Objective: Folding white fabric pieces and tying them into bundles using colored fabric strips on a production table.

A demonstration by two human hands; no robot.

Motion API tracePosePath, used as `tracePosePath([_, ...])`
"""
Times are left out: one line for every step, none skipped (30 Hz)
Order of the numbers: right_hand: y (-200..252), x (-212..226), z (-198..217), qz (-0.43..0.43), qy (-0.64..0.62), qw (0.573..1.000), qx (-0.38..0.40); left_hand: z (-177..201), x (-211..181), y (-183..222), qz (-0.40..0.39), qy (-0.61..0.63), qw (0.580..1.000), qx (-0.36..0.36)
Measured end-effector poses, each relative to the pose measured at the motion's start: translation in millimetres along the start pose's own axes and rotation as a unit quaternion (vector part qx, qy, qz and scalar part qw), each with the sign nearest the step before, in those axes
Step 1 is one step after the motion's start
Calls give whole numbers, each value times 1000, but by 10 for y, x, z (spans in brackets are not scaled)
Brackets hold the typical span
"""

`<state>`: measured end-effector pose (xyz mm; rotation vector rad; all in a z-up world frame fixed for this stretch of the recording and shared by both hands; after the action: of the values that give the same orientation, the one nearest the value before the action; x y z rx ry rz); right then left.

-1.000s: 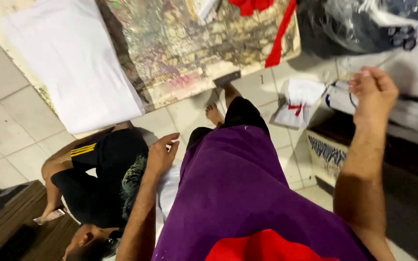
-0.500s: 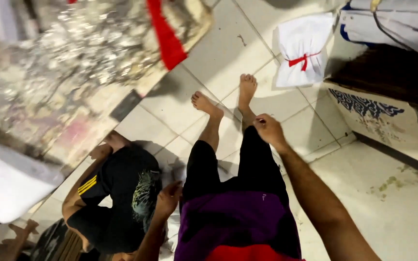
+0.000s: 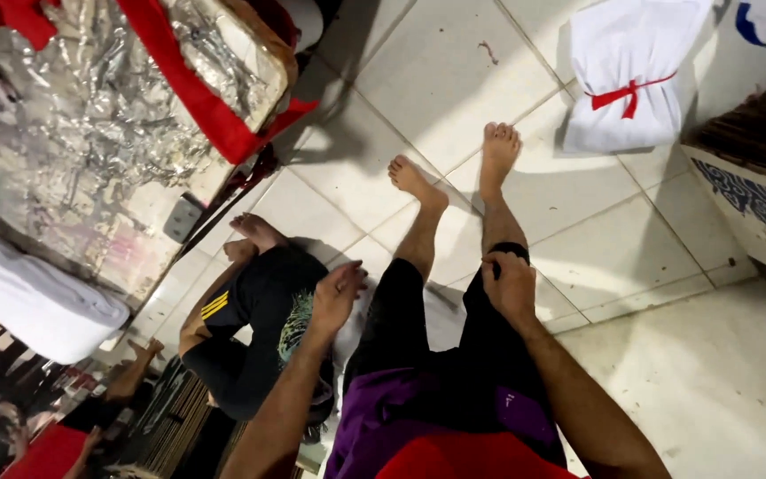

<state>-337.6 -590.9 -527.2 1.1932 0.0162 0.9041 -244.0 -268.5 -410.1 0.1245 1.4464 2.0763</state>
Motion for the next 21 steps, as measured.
tracePosePath([-8, 28, 9, 6, -2, 1000, 3, 63, -135, -46, 1, 0, 1000, -7])
tracePosePath([1, 22, 17, -6, -2, 1000, 21, 115, -297, -93, -29, 47, 998, -17])
tracePosePath([13, 19, 23, -18, -2, 999, 38, 174, -455, -137, -59, 94, 993, -27])
tracePosePath([2, 23, 22, -11, -2, 999, 38, 241, -739, -152, -61, 96, 993, -33])
tracePosePath([-11, 28, 17, -4, 0, 999, 39, 322, -1034, -164, -82, 155, 984, -44])
tracePosePath([30, 7, 13, -1, 3, 999, 41, 388, -1304, -155, -99, 213, 971, -50])
tracePosePath([-5, 48, 17, 1, 4, 999, 43, 414, -1509, -222, -98, 214, 970, -53])
tracePosePath([-8, 57, 18, -15, 4, 999, 49, 455, -1781, -274, -177, 259, 947, -62])
tracePosePath([-9, 70, 21, -32, 5, 998, 56, 502, -2048, -313, -253, 302, 916, -70])
tracePosePath([-7, 22, -14, -28, 6, 998, 54, 447, -2100, -398, -256, 305, 914, -72])
tracePosePath([3, 4, -33, -4, 20, 999, 40, 409, -2180, -456, -290, 360, 885, -55])
tracePosePath([5, -6, -44, 23, 35, 999, 28, 386, -2262, -498, -324, 414, 850, -41])
tracePosePath([-3, -15, -37, 29, 37, 999, 26, 374, -2328, -331, -328, 416, 847, -45])
tracePosePath([-7, -41, -35, 18, 22, 999, 36, 358, -2387, -177, -315, 428, 845, -57])
tracePosePath([-9, -67, -28, 7, 7, 999, 45, 339, -2447, -16, -303, 439, 843, -69])
tracePosePath([-36, -128, -65, 11, 9, 999, 42, 379, -2397, 148, -307, 442, 840, -70])
tracePosePath([-62, -186, -94, 17, 11, 999, 32, 413, -2337, 309, -302, 459, 833, -64])
tracePosePath([-64, -247, -122, 21, 13, 999, 24, 445, -2269, 480, -295, 477, 826, -58])
tracePosePath([-79, -228, -100, 23, 15, 999, 21, 574, -2220, 587, -298, 479, 824, -57])
tracePosePath([-115, -223, -82, 9, -11, 999, 38, 694, -2143, 696, -280, 513, 810, -48])
tracePosePath([-139, -206, -68, -6, -37, 998, 56, 820, -2060, 816, -261, 545, 796, -39])
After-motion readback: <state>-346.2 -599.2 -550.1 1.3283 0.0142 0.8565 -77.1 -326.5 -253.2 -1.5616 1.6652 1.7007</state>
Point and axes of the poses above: each hand's wrist, its own y-axis away from the middle knuckle, its own z-axis out of the back of the hand, x = y × z, the point moved 5 cm from there along -y, towards the middle knuckle, and after that the axes turned 5 degrees about -y, right-handed, at the moved point
